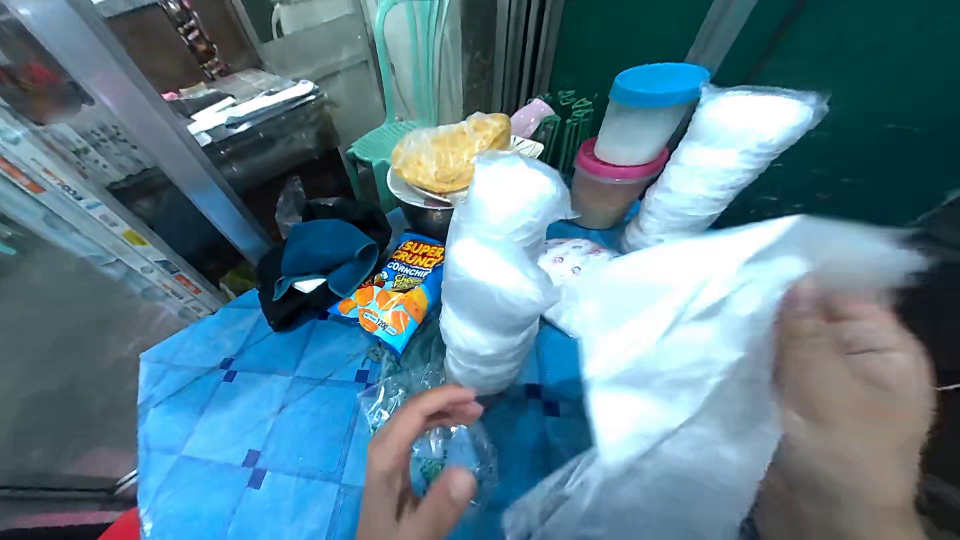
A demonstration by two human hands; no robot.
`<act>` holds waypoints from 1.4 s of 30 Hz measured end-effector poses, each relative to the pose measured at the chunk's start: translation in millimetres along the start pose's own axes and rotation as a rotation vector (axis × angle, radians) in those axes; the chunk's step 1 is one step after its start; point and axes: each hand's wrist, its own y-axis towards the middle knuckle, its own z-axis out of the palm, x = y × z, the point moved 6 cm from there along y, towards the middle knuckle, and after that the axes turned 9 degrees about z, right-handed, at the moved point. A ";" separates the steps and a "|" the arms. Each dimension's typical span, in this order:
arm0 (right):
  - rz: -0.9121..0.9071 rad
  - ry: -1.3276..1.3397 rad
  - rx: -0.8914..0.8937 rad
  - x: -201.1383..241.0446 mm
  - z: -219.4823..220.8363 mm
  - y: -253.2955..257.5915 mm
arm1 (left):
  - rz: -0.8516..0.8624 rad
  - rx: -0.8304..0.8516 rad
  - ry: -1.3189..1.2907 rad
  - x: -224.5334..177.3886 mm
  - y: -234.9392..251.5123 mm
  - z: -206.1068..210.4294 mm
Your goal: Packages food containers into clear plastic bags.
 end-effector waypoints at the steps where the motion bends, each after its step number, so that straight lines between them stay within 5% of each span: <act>1: -0.017 -0.005 0.073 1.4 7.5 -1.9 | -0.007 0.069 -0.045 -12.2 11.4 7.8; 4: -0.065 0.009 0.279 2.0 32.8 -9.6 | -0.077 0.240 -0.202 -47.0 28.9 34.1; 9: -0.110 -0.016 0.349 -3.9 56.1 -15.7 | -0.188 -0.127 -0.402 -48.4 56.1 56.5; 14: -0.276 -0.186 0.340 -0.1 63.0 -14.4 | -0.073 -0.376 -0.338 -28.3 58.6 39.7; 22: -0.335 -0.121 0.387 4.0 63.7 -22.7 | -0.072 -0.154 -0.310 -43.0 60.3 29.1; 29: -0.386 -0.256 0.464 1.4 66.8 -30.8 | -0.007 -0.206 -0.369 -26.5 49.6 22.4; 32: -0.375 -0.138 0.432 -10.5 61.9 -28.3 | 0.049 -0.146 -0.437 -35.9 51.4 17.7; 36: -0.197 -0.087 0.206 -62.0 67.2 -6.0 | 0.034 -0.316 -0.427 -45.9 56.7 -21.0; 42: 0.057 -0.151 0.311 -125.0 101.5 -18.0 | -0.098 -0.351 -0.276 -32.2 52.7 -52.1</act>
